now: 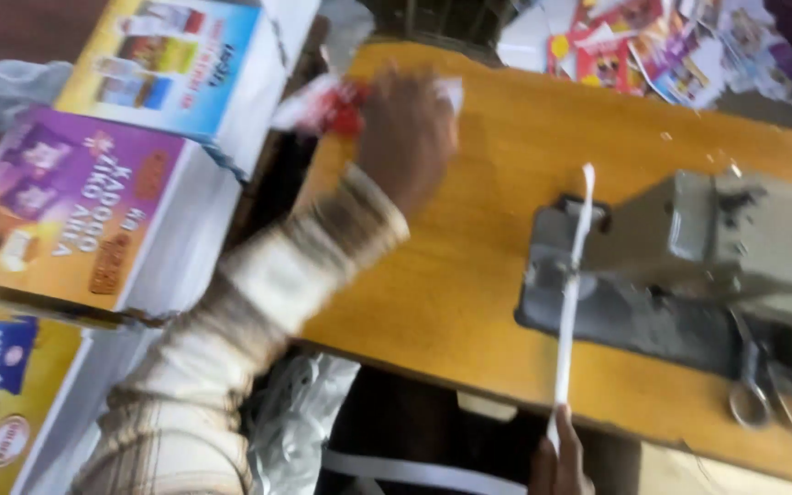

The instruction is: The person sews a white ribbon onto the edge of various printed paper sheets using a Singer sewing machine. They repeatedly pick up sheets from a stack, align them with the ribbon, and guide them through the machine to stitch the edge.

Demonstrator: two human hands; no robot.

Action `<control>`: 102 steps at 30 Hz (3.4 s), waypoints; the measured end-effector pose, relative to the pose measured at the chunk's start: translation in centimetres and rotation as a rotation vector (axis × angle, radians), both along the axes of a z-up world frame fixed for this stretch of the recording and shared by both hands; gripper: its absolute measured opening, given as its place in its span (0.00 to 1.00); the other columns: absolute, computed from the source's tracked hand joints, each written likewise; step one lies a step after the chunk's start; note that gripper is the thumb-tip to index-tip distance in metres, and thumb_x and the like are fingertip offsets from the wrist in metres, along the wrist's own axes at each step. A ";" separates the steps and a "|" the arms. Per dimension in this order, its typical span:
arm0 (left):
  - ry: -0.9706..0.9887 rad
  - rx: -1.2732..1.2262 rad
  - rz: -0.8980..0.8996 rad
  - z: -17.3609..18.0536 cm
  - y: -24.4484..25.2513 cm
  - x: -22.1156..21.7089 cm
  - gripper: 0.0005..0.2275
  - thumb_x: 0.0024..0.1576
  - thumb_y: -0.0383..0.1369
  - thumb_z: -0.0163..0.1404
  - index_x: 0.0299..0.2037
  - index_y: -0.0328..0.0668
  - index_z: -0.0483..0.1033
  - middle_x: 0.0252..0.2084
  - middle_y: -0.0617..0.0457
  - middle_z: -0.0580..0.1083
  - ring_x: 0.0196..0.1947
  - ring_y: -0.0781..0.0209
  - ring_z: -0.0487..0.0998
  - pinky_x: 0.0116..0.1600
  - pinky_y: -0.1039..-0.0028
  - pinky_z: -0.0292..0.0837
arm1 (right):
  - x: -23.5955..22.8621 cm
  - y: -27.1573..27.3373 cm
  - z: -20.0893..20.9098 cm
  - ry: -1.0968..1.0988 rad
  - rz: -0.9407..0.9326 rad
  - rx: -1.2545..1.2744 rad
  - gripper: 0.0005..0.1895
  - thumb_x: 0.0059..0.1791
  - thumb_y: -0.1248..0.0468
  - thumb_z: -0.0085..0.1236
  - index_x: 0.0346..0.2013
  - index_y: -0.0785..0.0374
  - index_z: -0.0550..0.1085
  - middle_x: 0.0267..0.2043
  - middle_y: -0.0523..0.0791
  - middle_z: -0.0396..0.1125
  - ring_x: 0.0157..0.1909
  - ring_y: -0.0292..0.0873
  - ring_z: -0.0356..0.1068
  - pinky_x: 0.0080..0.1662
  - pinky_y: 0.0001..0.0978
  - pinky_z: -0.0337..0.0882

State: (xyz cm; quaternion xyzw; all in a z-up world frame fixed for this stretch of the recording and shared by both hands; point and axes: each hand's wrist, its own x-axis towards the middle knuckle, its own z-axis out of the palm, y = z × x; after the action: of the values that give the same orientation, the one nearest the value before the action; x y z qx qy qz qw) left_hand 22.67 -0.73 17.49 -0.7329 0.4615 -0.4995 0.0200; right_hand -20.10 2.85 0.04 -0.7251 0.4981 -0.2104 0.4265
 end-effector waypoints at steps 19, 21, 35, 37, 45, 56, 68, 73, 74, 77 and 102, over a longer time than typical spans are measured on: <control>0.874 0.191 -0.396 -13.7 9.5 -32.9 0.14 0.60 0.44 0.58 0.46 0.43 0.77 0.56 0.45 0.77 0.62 0.33 0.77 0.70 0.36 0.63 | -1.9 -1.9 -2.3 -0.707 0.166 0.055 0.25 0.61 0.65 0.45 0.74 0.60 0.69 0.38 0.49 0.77 0.37 0.39 0.73 0.44 0.41 0.79; 0.883 0.247 -0.413 -14.4 9.3 -31.9 0.16 0.58 0.46 0.60 0.48 0.46 0.78 0.59 0.47 0.75 0.65 0.33 0.74 0.71 0.34 0.61 | -1.7 -2.3 -4.0 -0.744 0.199 0.123 0.25 0.62 0.63 0.42 0.76 0.61 0.66 0.29 0.46 0.70 0.28 0.38 0.67 0.35 0.35 0.72; 0.734 0.458 -0.438 -18.9 3.5 -22.7 0.09 0.65 0.41 0.52 0.48 0.49 0.75 0.50 0.53 0.72 0.56 0.46 0.76 0.57 0.56 0.72 | -2.4 -1.2 -4.0 -0.588 0.279 0.010 0.27 0.62 0.67 0.41 0.78 0.62 0.61 0.15 0.41 0.66 0.18 0.39 0.65 0.26 0.29 0.68; 0.707 0.456 -0.458 -18.9 2.8 -22.2 0.10 0.66 0.44 0.52 0.43 0.48 0.75 0.47 0.54 0.72 0.59 0.47 0.75 0.62 0.56 0.70 | -2.7 -1.4 -3.7 -0.493 0.295 -0.024 0.28 0.61 0.68 0.42 0.78 0.61 0.61 0.15 0.41 0.67 0.17 0.41 0.67 0.26 0.32 0.69; 0.795 0.441 -0.486 -16.5 2.7 -22.6 0.18 0.70 0.40 0.42 0.69 0.51 0.69 0.73 0.52 0.67 0.65 0.49 0.70 0.55 0.59 0.72 | -2.5 -1.1 0.1 -0.195 0.284 -0.256 0.30 0.60 0.63 0.46 0.79 0.47 0.62 0.30 0.54 0.77 0.33 0.62 0.78 0.35 0.56 0.77; 0.716 0.347 -0.524 -15.6 2.6 -23.8 0.28 0.55 0.55 0.58 0.60 0.48 0.75 0.63 0.53 0.74 0.62 0.48 0.73 0.56 0.56 0.71 | -3.6 -1.2 -5.3 -0.049 0.360 -0.603 0.32 0.55 0.67 0.47 0.76 0.56 0.65 0.57 0.52 0.69 0.26 0.52 0.75 0.26 0.45 0.72; 0.782 0.454 -0.507 -15.2 2.4 -23.1 0.28 0.57 0.54 0.57 0.62 0.47 0.72 0.68 0.52 0.72 0.65 0.47 0.71 0.61 0.50 0.71 | -2.3 -1.2 -2.8 -0.440 0.179 0.168 0.29 0.55 0.63 0.42 0.73 0.53 0.68 0.25 0.40 0.71 0.26 0.37 0.70 0.39 0.30 0.75; 0.823 0.515 -0.440 -15.2 2.5 -23.0 0.26 0.62 0.56 0.50 0.63 0.49 0.71 0.71 0.53 0.70 0.69 0.48 0.69 0.62 0.48 0.71 | -2.4 -1.0 -3.2 -0.300 0.189 0.277 0.33 0.55 0.60 0.42 0.78 0.42 0.64 0.25 0.38 0.72 0.23 0.37 0.67 0.37 0.28 0.73; 0.826 0.509 -0.440 -15.3 2.5 -23.0 0.25 0.62 0.55 0.50 0.63 0.50 0.72 0.71 0.54 0.70 0.69 0.48 0.69 0.62 0.48 0.71 | -2.4 -1.0 -4.0 -0.308 0.234 0.134 0.32 0.57 0.61 0.41 0.79 0.47 0.62 0.21 0.42 0.70 0.19 0.42 0.65 0.32 0.34 0.70; 0.842 0.521 -0.431 -15.5 2.3 -22.9 0.25 0.61 0.54 0.52 0.63 0.50 0.73 0.70 0.55 0.71 0.68 0.49 0.70 0.63 0.49 0.71 | -2.2 -0.6 -4.7 -0.282 0.265 -0.163 0.30 0.58 0.62 0.42 0.78 0.54 0.60 0.27 0.47 0.74 0.17 0.50 0.69 0.26 0.41 0.71; 0.912 0.595 -0.331 -13.2 1.7 -24.0 0.30 0.54 0.55 0.63 0.61 0.48 0.75 0.72 0.51 0.71 0.69 0.48 0.70 0.64 0.52 0.70 | -3.4 -2.9 -1.1 -0.089 0.402 -0.435 0.27 0.57 0.67 0.47 0.73 0.57 0.68 0.52 0.46 0.81 0.19 0.49 0.71 0.25 0.41 0.70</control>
State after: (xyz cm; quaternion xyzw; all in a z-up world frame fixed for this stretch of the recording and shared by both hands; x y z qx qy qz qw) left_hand -1.32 0.99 4.29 -0.7551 0.6530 0.0224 -0.0545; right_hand -23.49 -0.05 -1.06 -0.8735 0.2685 -0.2554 0.3157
